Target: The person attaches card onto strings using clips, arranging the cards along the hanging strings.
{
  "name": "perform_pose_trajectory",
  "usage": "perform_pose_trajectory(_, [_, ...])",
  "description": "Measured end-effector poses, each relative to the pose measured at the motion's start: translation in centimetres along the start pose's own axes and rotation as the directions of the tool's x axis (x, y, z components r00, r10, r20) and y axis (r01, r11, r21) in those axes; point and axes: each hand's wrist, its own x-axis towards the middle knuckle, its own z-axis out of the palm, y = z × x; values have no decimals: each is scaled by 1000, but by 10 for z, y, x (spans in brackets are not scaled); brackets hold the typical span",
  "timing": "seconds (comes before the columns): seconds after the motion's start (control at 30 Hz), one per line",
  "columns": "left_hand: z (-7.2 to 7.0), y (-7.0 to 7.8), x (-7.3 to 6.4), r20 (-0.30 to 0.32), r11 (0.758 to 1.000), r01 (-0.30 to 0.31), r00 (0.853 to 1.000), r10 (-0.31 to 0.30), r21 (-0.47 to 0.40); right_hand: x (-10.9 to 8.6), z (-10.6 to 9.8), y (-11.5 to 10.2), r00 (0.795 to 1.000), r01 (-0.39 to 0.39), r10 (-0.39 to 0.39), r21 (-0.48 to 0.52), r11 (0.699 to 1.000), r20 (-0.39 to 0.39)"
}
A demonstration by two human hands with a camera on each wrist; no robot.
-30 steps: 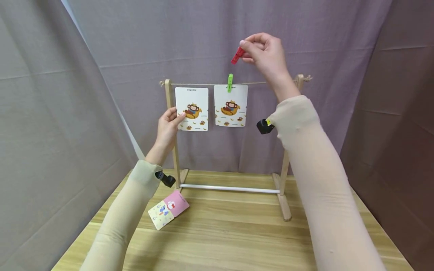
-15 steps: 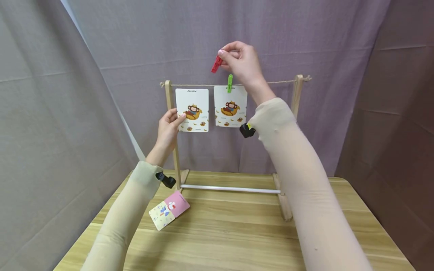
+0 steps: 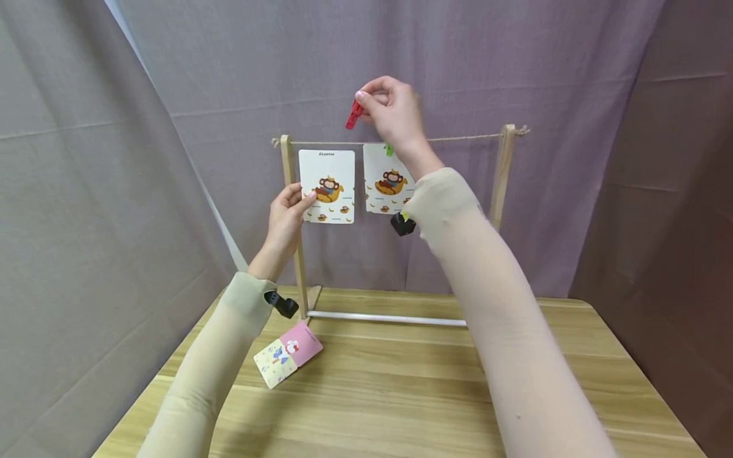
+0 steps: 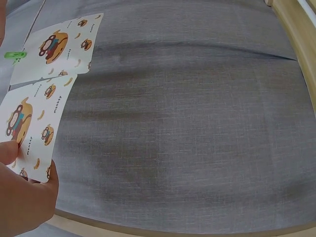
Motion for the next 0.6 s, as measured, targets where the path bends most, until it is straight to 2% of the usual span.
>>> perform_pose_trajectory(0.37, [0,0,-3,-2,1000,3,1000,-3,-4,4,14,9,999,-39,39,3,999,-20])
perform_pose_trajectory(0.6, [-3,1,-4,-1,1000,-4,1000,4,-1,4,23,13,999,-34,32,-115,993,-20])
